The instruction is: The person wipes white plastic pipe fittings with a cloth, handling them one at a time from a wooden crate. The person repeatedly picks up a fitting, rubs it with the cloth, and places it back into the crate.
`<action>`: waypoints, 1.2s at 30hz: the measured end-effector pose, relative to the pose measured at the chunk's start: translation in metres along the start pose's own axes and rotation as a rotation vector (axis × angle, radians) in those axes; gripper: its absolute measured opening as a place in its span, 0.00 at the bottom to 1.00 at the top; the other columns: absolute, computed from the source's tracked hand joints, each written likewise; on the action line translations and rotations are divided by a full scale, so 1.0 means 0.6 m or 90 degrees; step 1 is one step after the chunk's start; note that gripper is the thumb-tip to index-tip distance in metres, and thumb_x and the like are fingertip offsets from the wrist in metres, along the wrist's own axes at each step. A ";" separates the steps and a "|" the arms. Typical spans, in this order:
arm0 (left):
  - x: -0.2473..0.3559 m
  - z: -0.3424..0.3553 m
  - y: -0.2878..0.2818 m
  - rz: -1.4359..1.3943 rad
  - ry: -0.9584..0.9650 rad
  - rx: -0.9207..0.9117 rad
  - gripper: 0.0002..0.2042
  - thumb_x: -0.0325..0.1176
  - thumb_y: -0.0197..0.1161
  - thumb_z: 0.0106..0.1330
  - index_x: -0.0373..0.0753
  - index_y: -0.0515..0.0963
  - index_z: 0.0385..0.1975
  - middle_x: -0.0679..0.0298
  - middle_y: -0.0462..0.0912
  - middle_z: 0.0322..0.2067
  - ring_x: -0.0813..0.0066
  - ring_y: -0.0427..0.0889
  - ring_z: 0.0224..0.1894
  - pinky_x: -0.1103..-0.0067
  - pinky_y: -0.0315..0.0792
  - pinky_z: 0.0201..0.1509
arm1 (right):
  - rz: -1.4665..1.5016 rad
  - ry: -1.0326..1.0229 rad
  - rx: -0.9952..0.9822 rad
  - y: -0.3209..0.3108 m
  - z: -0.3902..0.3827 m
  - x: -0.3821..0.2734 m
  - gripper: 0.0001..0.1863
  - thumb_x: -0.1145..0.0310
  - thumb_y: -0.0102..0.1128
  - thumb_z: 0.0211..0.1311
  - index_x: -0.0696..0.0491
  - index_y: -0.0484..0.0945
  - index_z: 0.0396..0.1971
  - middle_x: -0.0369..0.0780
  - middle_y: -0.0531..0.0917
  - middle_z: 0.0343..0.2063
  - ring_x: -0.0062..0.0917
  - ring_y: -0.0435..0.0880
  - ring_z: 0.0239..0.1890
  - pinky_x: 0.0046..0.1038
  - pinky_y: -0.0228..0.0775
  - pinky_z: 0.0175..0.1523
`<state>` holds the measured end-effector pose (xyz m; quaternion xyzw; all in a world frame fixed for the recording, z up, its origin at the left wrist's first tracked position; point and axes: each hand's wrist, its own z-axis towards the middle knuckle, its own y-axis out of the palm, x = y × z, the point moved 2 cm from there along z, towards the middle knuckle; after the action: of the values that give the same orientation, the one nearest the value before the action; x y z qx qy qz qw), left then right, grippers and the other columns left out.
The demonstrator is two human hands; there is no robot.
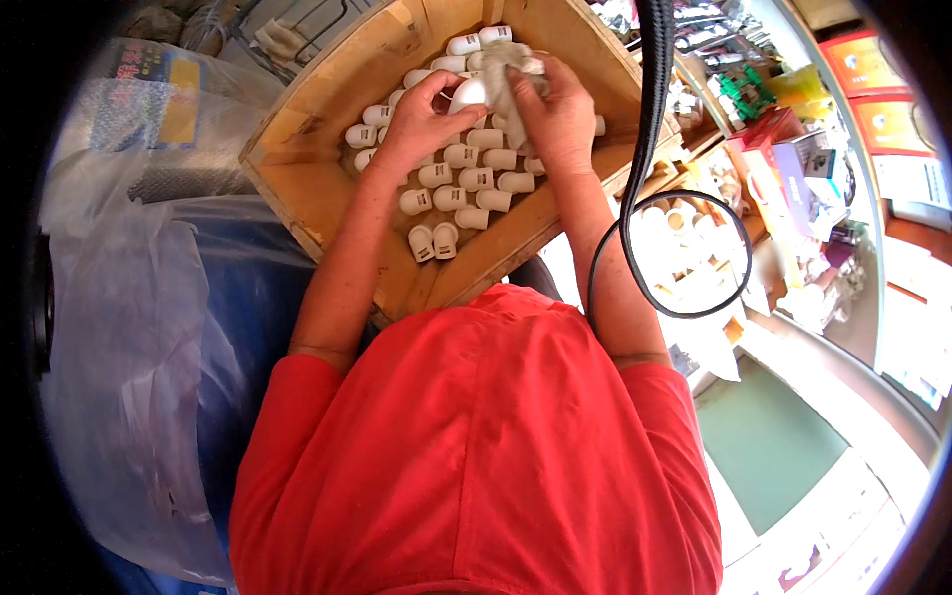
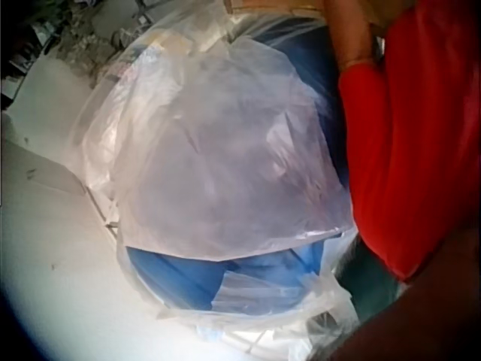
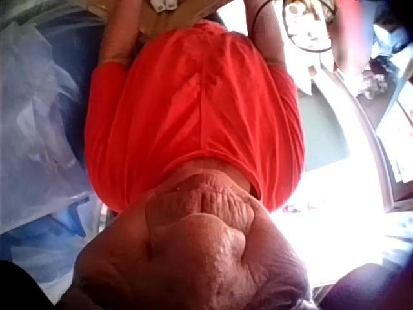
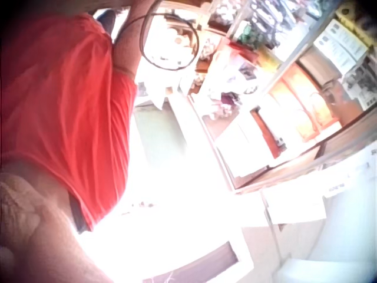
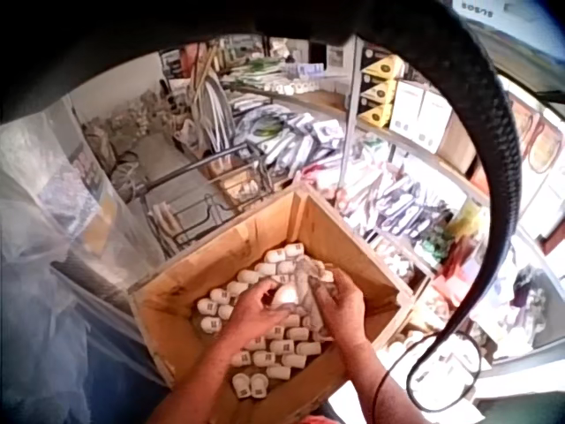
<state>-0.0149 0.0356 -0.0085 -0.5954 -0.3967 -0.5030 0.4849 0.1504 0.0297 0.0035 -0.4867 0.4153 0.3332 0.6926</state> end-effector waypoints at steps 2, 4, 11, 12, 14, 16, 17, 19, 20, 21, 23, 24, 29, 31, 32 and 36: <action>0.013 -0.005 -0.003 0.044 -0.011 -0.006 0.16 0.31 0.67 0.47 0.34 0.73 0.36 0.65 0.77 0.28 0.81 0.73 0.29 0.83 0.70 0.34 | -0.056 0.025 0.063 -0.013 0.016 0.024 0.17 0.56 0.59 0.50 0.52 0.76 0.36 0.44 0.79 0.26 0.33 0.79 0.28 0.28 0.68 0.37; 0.019 -0.005 -0.005 -0.047 0.001 0.000 0.17 0.31 0.68 0.46 0.34 0.73 0.36 0.65 0.77 0.29 0.80 0.74 0.29 0.83 0.70 0.33 | 0.083 0.011 0.102 -0.017 0.021 0.026 0.15 0.61 0.60 0.52 0.54 0.75 0.36 0.40 0.80 0.27 0.24 0.77 0.29 0.24 0.69 0.37; 0.004 0.000 0.002 0.055 0.122 0.064 0.16 0.27 0.67 0.46 0.32 0.74 0.36 0.67 0.75 0.32 0.82 0.75 0.32 0.86 0.71 0.34 | 0.289 -0.157 -0.047 0.000 -0.014 -0.016 0.11 0.71 0.60 0.52 0.55 0.74 0.36 0.35 0.78 0.32 0.17 0.74 0.36 0.18 0.67 0.41; 0.008 -0.001 0.002 0.081 0.136 0.054 0.16 0.27 0.67 0.46 0.31 0.74 0.36 0.67 0.74 0.31 0.82 0.75 0.32 0.86 0.71 0.34 | 0.082 -0.225 -0.058 0.000 -0.011 -0.017 0.13 0.69 0.62 0.50 0.55 0.75 0.36 0.38 0.78 0.33 0.17 0.75 0.37 0.20 0.67 0.42; 0.014 -0.005 0.001 0.132 0.162 0.034 0.16 0.26 0.67 0.45 0.31 0.75 0.35 0.68 0.73 0.31 0.82 0.75 0.32 0.86 0.71 0.34 | 0.130 -0.126 -0.046 0.006 -0.006 -0.001 0.12 0.72 0.59 0.54 0.58 0.74 0.39 0.35 0.78 0.33 0.15 0.73 0.36 0.18 0.67 0.43; 0.029 -0.010 -0.001 0.064 0.137 0.012 0.15 0.27 0.67 0.47 0.30 0.75 0.35 0.68 0.73 0.30 0.82 0.75 0.32 0.86 0.72 0.33 | 0.064 0.013 -0.007 -0.007 0.005 0.008 0.12 0.72 0.59 0.54 0.58 0.74 0.39 0.34 0.79 0.31 0.15 0.74 0.34 0.18 0.67 0.40; 0.037 -0.014 -0.002 0.044 0.122 0.006 0.15 0.28 0.68 0.47 0.30 0.75 0.35 0.67 0.73 0.30 0.82 0.75 0.32 0.86 0.73 0.33 | 0.135 0.010 0.015 -0.007 0.014 0.020 0.12 0.71 0.59 0.54 0.58 0.74 0.38 0.35 0.79 0.30 0.15 0.74 0.32 0.17 0.68 0.38; 0.047 -0.015 -0.007 -0.027 0.093 0.003 0.15 0.30 0.68 0.48 0.31 0.75 0.35 0.67 0.75 0.31 0.82 0.76 0.32 0.86 0.73 0.33 | 0.330 0.075 0.041 -0.015 0.019 0.016 0.11 0.68 0.58 0.55 0.58 0.74 0.37 0.36 0.80 0.30 0.16 0.75 0.31 0.18 0.69 0.35; 0.051 -0.014 -0.010 -0.078 0.076 0.004 0.15 0.30 0.67 0.49 0.31 0.75 0.35 0.66 0.76 0.31 0.81 0.76 0.32 0.85 0.74 0.33 | 0.401 0.094 0.057 -0.016 0.021 0.017 0.12 0.66 0.57 0.57 0.57 0.74 0.37 0.37 0.80 0.29 0.17 0.76 0.29 0.18 0.69 0.33; 0.052 -0.014 -0.013 -0.129 0.058 0.007 0.16 0.31 0.67 0.49 0.32 0.75 0.36 0.66 0.76 0.32 0.81 0.77 0.32 0.85 0.74 0.33 | 0.459 0.128 0.038 -0.019 0.021 0.014 0.13 0.65 0.56 0.57 0.58 0.74 0.38 0.37 0.80 0.30 0.18 0.77 0.29 0.19 0.70 0.33; 0.040 -0.008 -0.017 -0.185 0.007 0.013 0.18 0.33 0.68 0.49 0.31 0.74 0.37 0.64 0.78 0.32 0.82 0.77 0.32 0.86 0.73 0.30 | 0.575 0.198 -0.002 -0.028 0.017 0.003 0.14 0.64 0.55 0.58 0.58 0.73 0.40 0.38 0.79 0.31 0.20 0.78 0.30 0.20 0.71 0.34; 0.035 -0.006 -0.018 -0.212 -0.018 0.016 0.19 0.34 0.69 0.49 0.31 0.74 0.38 0.63 0.78 0.33 0.82 0.77 0.32 0.87 0.72 0.29 | 0.581 0.181 -0.002 -0.030 0.016 -0.002 0.14 0.64 0.54 0.59 0.58 0.72 0.40 0.38 0.79 0.31 0.20 0.78 0.31 0.20 0.71 0.34; 0.032 -0.006 -0.007 -0.150 0.017 0.015 0.16 0.30 0.66 0.51 0.33 0.74 0.38 0.65 0.78 0.34 0.82 0.77 0.31 0.86 0.74 0.31 | 0.543 0.100 -0.080 -0.036 0.015 -0.049 0.14 0.65 0.54 0.58 0.58 0.72 0.41 0.38 0.79 0.31 0.20 0.79 0.30 0.20 0.72 0.34; 0.027 -0.006 0.000 -0.085 0.083 0.031 0.16 0.28 0.66 0.50 0.33 0.74 0.38 0.66 0.79 0.34 0.84 0.76 0.31 0.87 0.73 0.32 | 0.503 0.065 -0.130 -0.029 0.011 -0.060 0.12 0.67 0.56 0.57 0.57 0.74 0.39 0.37 0.79 0.30 0.19 0.79 0.30 0.19 0.73 0.34; 0.027 -0.007 0.001 -0.053 0.116 0.040 0.16 0.27 0.66 0.49 0.33 0.74 0.38 0.66 0.79 0.33 0.85 0.76 0.31 0.88 0.72 0.32 | 0.407 0.071 -0.169 -0.024 0.010 -0.068 0.12 0.67 0.59 0.55 0.57 0.75 0.38 0.36 0.79 0.29 0.17 0.77 0.30 0.18 0.71 0.35; 0.039 -0.013 0.001 0.024 0.158 0.012 0.15 0.24 0.66 0.47 0.31 0.75 0.36 0.67 0.76 0.34 0.85 0.75 0.34 0.88 0.72 0.34 | 0.290 0.034 -0.161 0.001 0.025 -0.043 0.15 0.71 0.62 0.52 0.60 0.75 0.39 0.36 0.79 0.29 0.15 0.74 0.30 0.16 0.67 0.37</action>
<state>-0.0119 0.0272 0.0144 -0.5315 -0.3270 -0.5600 0.5450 0.1424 0.0428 0.0291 -0.4718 0.4872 0.5172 0.5220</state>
